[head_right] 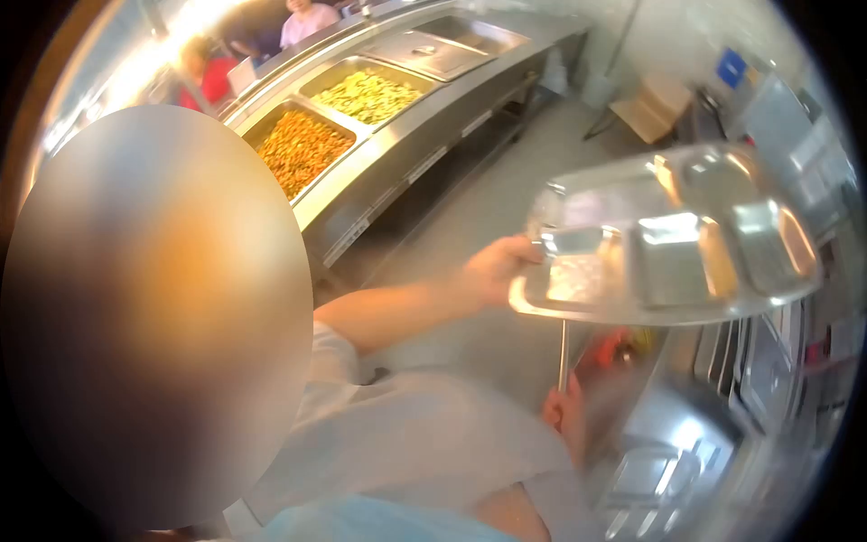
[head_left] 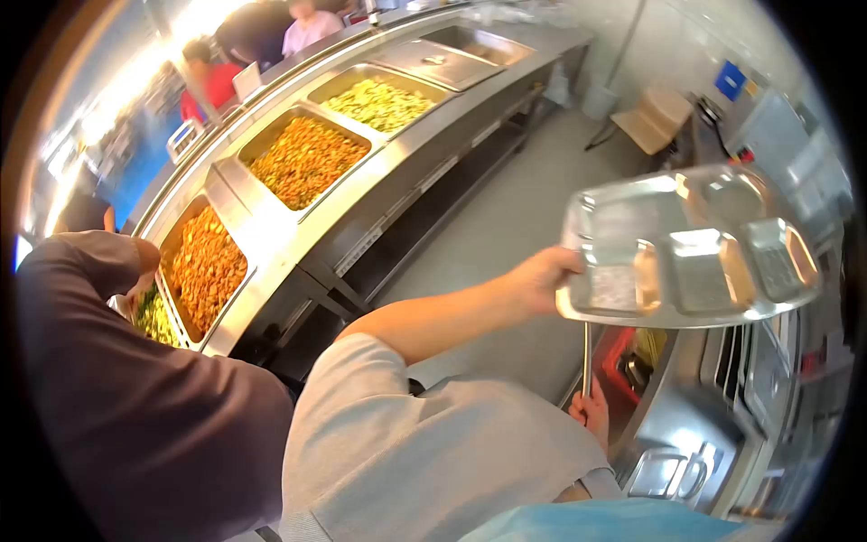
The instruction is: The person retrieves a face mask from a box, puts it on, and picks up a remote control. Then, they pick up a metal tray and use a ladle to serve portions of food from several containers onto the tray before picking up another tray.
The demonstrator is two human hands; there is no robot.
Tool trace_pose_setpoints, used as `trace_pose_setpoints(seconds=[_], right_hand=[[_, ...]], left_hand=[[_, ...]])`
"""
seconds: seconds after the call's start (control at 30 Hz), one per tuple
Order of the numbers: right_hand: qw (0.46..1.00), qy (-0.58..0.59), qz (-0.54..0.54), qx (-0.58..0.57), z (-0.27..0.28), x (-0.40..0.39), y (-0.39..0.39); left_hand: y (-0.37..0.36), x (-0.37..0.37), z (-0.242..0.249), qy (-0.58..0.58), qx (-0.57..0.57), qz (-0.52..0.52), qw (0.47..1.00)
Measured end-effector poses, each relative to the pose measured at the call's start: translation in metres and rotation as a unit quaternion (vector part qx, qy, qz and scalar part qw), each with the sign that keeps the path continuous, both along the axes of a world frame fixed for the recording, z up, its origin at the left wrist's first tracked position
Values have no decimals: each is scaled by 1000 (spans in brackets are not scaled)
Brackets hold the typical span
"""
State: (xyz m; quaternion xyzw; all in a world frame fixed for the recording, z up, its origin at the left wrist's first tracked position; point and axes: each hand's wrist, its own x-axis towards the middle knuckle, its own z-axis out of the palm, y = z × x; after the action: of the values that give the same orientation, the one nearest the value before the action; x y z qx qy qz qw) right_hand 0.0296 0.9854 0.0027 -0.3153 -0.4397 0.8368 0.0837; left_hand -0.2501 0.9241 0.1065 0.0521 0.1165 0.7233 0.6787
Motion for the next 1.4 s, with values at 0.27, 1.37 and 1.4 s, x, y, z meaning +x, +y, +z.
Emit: trace_pose_setpoints(seconds=[0.27, 1.37, 1.4], right_hand=[[994, -10, 110, -12, -32, -252, 137], [514, 49, 506, 691, -60, -1067, 51], [585, -27, 523, 619, -66, -1071, 33]], left_hand=[[-157, -154, -66, 112, -226, 455, 854], [-230, -402, -135, -128, -214, 870, 426], [-224, -404, -136, -125, -218, 874, 415]])
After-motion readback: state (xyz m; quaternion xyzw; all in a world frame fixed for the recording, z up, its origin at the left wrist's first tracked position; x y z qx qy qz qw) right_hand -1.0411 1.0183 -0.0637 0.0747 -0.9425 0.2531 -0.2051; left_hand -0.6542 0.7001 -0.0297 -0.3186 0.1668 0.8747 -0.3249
